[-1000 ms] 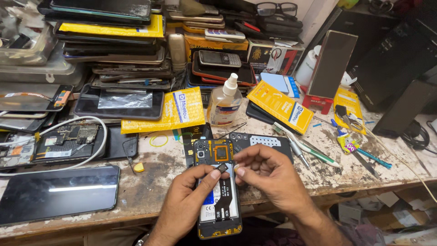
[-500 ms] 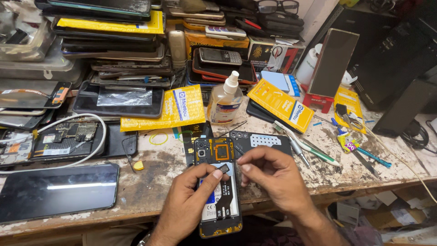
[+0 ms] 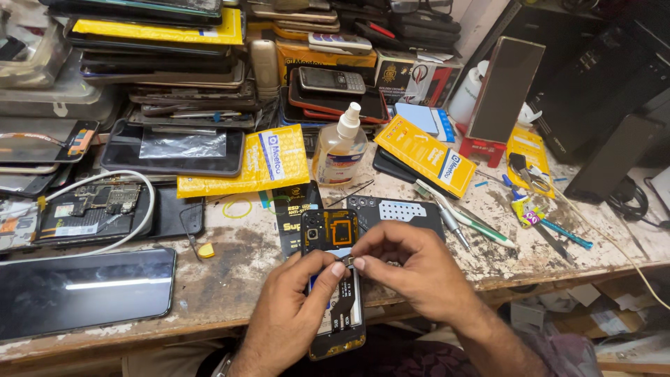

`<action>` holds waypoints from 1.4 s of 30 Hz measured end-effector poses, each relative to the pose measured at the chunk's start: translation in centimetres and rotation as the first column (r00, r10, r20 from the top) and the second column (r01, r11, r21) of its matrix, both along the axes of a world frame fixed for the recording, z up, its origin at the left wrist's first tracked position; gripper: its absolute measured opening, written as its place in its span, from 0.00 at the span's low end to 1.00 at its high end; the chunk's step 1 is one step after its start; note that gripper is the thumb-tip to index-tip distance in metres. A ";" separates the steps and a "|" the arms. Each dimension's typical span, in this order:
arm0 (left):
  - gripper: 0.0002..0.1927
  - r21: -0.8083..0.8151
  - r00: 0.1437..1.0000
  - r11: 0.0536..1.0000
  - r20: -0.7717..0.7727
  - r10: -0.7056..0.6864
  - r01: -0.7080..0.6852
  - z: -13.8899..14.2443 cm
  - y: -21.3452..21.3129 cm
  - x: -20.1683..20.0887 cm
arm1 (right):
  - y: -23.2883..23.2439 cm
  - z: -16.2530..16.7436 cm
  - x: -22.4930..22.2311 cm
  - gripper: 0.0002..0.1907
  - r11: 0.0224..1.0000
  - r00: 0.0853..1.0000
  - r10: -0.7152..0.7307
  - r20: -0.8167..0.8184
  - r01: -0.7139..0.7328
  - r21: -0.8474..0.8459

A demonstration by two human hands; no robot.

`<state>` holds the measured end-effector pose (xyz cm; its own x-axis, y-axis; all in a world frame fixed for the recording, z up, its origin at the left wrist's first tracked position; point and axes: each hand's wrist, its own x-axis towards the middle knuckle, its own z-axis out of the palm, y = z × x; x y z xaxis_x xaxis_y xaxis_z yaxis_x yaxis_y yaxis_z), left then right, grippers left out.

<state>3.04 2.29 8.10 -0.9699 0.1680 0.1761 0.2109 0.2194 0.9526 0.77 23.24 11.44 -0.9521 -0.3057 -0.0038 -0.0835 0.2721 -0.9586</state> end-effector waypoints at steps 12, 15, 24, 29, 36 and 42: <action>0.11 -0.029 1.000 0.999 -0.010 -0.016 0.016 0.1 -0.3 0.0 | -0.9 1.1 -0.6 0.10 0.981 1.000 0.021 0.018 -0.024 0.195; 0.11 -0.032 1.000 0.999 -0.021 -0.023 0.023 0.0 -0.3 0.1 | -1.2 1.8 -0.8 0.08 0.970 0.997 0.073 -0.021 -0.066 0.234; 0.11 -0.069 0.997 0.995 0.032 -0.075 0.077 -0.2 -0.3 0.0 | -0.5 4.9 -0.3 0.13 0.841 0.878 0.385 -0.283 -0.208 0.500; 0.19 0.221 0.986 0.967 -0.137 -0.094 0.123 -0.7 -0.5 0.4 | 2.7 3.5 0.0 0.12 0.983 0.948 0.090 -0.306 -0.034 0.183; 0.51 0.940 0.936 0.327 0.022 -0.350 0.100 -1.1 -0.4 0.9 | 7.7 -1.8 2.4 0.15 0.868 0.922 -0.378 -0.083 0.321 -0.379; 0.49 0.987 0.906 0.055 -0.118 -0.407 0.153 -1.8 1.2 1.6 | 9.4 -4.1 2.9 0.13 0.798 0.920 -0.391 -0.008 0.335 -0.501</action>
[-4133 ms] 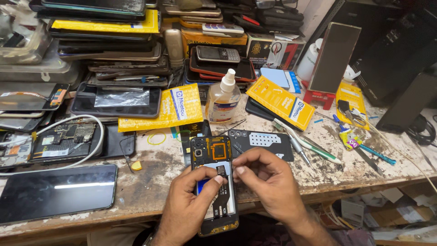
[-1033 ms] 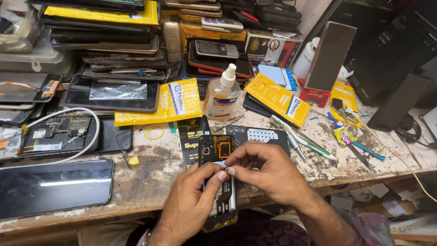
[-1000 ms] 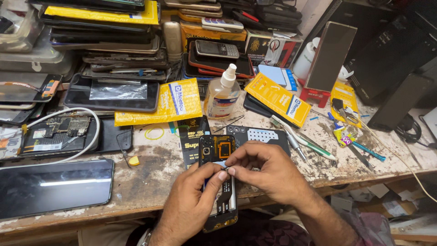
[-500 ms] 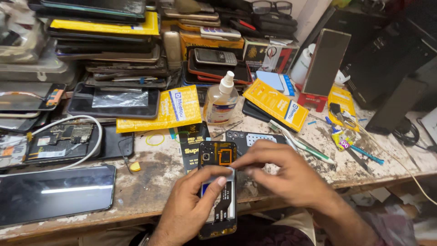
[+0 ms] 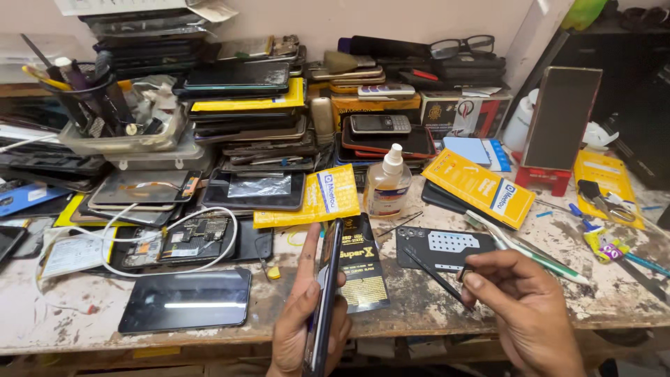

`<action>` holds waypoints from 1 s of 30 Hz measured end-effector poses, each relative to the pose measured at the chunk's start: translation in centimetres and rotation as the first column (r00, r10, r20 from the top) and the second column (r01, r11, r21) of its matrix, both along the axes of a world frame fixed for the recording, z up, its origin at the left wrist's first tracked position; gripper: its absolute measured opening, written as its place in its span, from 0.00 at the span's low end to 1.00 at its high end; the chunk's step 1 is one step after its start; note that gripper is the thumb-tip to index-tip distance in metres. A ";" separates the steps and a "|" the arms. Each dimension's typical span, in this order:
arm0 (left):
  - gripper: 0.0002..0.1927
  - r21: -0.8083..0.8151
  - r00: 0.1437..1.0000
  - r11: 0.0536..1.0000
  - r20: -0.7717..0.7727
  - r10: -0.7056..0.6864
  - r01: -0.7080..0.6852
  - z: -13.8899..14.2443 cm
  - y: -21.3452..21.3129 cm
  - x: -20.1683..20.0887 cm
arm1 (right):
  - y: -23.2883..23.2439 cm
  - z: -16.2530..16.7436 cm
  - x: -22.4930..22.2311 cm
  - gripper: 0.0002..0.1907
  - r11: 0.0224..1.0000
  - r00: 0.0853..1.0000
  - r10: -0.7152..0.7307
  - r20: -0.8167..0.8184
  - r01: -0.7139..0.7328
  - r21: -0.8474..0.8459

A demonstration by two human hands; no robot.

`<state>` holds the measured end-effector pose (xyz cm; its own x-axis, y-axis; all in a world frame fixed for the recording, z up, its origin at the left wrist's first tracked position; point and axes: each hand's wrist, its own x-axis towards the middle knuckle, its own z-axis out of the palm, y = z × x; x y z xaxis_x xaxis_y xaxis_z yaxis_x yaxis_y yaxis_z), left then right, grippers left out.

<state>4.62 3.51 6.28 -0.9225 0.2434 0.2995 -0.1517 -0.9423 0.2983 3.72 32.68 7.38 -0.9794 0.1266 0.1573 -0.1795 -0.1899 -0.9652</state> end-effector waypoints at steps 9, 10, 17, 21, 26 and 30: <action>0.41 0.289 0.879 0.840 -0.010 -0.477 0.460 -5.7 4.1 4.4 | -0.5 3.1 1.0 0.12 0.936 0.855 0.341 -0.391 -0.345 0.061; 0.41 0.318 0.806 0.756 -0.047 -0.590 0.572 -6.4 4.4 5.0 | -0.8 4.0 0.7 0.12 0.887 0.769 0.447 -0.457 -0.445 0.120; 0.53 0.191 0.771 0.782 0.142 -0.621 0.594 -7.2 5.5 7.9 | -2.5 8.6 -0.7 0.11 0.694 0.570 0.718 -0.399 -0.538 0.479; 0.52 0.228 0.781 0.775 0.087 -0.619 0.589 -6.5 5.4 7.6 | -3.4 8.8 -1.0 0.10 0.662 0.589 0.744 -0.316 -0.590 0.462; 0.51 0.259 0.762 0.765 0.136 -0.634 0.590 -6.3 4.9 7.4 | -3.5 8.8 -1.7 0.10 0.618 0.546 0.781 -0.302 -0.611 0.494; 0.50 0.262 0.758 0.757 0.122 -0.641 0.598 -6.3 5.0 7.2 | -3.3 9.1 -2.1 0.11 0.588 0.515 0.805 -0.295 -0.623 0.516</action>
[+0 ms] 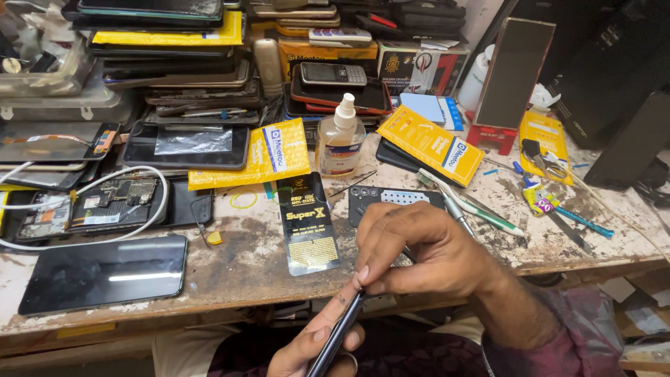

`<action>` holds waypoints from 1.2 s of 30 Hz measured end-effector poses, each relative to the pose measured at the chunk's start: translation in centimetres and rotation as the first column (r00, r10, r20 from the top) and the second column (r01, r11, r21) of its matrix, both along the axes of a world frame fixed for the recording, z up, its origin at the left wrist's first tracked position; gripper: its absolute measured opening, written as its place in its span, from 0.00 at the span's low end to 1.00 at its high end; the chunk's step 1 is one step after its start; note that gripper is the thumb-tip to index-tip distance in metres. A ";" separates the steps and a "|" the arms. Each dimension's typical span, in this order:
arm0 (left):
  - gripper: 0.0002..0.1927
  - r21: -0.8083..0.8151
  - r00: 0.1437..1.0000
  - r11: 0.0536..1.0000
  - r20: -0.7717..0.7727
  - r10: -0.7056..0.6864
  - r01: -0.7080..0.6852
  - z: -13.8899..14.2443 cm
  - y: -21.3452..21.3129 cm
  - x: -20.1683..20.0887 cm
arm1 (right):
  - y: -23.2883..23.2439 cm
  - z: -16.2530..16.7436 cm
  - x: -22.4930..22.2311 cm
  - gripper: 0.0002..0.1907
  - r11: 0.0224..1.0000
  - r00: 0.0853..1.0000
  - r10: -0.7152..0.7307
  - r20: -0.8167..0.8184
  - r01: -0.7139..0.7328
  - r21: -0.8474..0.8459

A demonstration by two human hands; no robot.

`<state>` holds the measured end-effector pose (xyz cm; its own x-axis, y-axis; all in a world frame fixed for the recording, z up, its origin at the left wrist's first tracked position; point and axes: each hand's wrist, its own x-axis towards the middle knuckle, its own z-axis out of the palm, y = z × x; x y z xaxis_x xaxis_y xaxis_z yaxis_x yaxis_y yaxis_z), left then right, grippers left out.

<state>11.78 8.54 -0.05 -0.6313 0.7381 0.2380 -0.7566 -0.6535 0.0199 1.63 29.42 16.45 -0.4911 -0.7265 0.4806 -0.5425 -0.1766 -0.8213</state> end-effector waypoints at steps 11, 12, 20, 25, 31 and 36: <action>0.48 0.025 0.998 1.000 0.056 0.015 -0.017 0.4 0.1 0.3 | -0.1 0.7 -0.4 0.11 0.997 0.998 0.048 -0.050 -0.045 0.063; 0.48 0.023 0.999 1.000 0.052 0.013 -0.015 0.5 0.1 0.3 | 0.1 1.0 -0.4 0.11 0.995 0.995 0.039 -0.092 -0.030 0.099; 0.47 0.011 0.998 1.000 0.065 0.008 -0.008 0.5 -0.1 0.3 | 0.2 1.9 -0.1 0.11 0.979 0.976 0.027 -0.217 0.018 0.201; 0.47 0.041 0.999 0.999 0.027 -0.021 0.020 0.0 -0.4 0.1 | -0.3 1.6 0.4 0.11 0.989 0.951 -0.013 -0.308 0.058 0.139; 0.47 0.002 1.000 1.000 0.003 -0.009 0.009 -0.5 -0.4 0.2 | -0.2 1.3 0.3 0.09 0.996 0.959 0.049 -0.280 -0.026 0.085; 0.47 -0.070 0.999 0.998 0.040 -0.001 0.003 -0.7 -0.5 0.0 | 0.2 2.5 0.2 0.06 0.964 0.937 0.089 -0.339 0.005 0.266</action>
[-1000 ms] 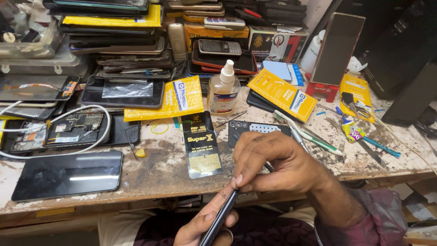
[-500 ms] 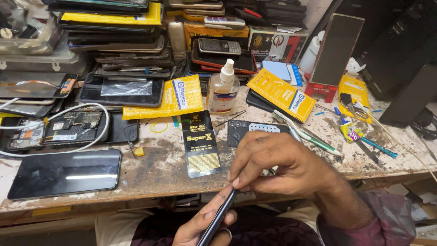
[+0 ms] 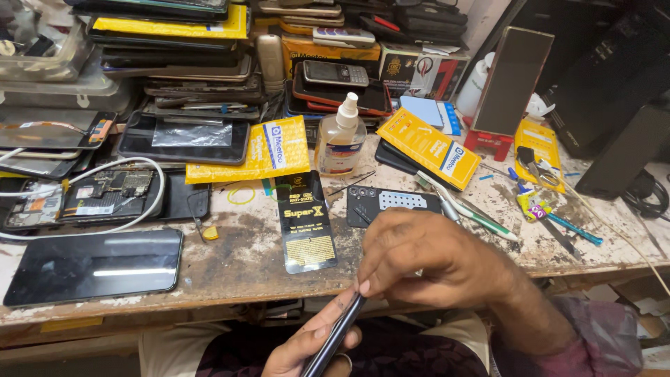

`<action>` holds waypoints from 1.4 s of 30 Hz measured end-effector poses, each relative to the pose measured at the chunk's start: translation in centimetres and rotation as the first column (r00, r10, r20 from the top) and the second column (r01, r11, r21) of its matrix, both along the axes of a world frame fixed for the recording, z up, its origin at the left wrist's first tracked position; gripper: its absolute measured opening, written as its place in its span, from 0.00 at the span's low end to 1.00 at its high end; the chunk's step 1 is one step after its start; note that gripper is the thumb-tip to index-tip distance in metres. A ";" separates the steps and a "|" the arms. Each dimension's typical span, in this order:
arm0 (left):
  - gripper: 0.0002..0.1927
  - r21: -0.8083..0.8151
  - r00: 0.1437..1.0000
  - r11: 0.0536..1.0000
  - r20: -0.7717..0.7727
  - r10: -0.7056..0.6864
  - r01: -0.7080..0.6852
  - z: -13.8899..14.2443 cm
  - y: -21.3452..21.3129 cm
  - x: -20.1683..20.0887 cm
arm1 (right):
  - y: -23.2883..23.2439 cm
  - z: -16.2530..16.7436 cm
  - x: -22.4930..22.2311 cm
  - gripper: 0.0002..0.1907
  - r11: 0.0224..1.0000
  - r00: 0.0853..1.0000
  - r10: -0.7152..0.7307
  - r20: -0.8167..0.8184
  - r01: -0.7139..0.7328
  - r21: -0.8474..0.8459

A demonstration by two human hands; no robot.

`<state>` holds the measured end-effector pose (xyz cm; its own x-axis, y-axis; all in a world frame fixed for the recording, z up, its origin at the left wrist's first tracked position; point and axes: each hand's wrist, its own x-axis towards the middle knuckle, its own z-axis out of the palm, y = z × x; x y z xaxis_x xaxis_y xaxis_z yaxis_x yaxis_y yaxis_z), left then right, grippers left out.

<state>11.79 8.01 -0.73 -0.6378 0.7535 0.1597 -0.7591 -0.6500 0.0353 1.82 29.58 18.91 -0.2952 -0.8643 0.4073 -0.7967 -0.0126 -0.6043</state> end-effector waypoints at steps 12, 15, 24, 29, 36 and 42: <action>0.50 -0.102 0.992 0.995 -0.130 0.007 -0.021 -0.9 -0.4 0.1 | -0.1 -0.4 0.3 0.10 0.995 0.995 0.056 0.088 -0.048 -0.085; 0.50 -0.114 0.992 0.993 -0.121 0.018 -0.032 -0.9 -0.3 0.2 | 0.2 -1.2 0.4 0.10 0.991 0.994 0.066 0.082 -0.056 -0.121; 0.51 -0.081 0.993 0.996 -0.117 0.018 -0.028 0.0 -0.1 0.1 | 0.2 -2.4 0.7 0.12 0.978 0.999 0.031 0.011 -0.028 -0.205; 0.50 -0.078 0.993 0.997 -0.117 0.013 -0.022 -0.6 -0.1 0.3 | 0.3 -2.2 0.8 0.12 0.983 0.996 0.022 -0.091 -0.038 -0.177; 0.51 -0.128 0.985 0.992 -0.172 -0.020 -0.002 -2.3 -0.6 -0.3 | -0.2 -2.8 0.6 0.16 0.990 0.978 -0.008 -0.209 -0.023 -0.142; 0.53 -0.409 0.778 0.769 -0.603 0.177 -0.492 0.8 -2.8 -3.9 | -1.8 -5.8 3.6 0.19 0.855 0.909 -0.415 -0.047 0.372 -0.363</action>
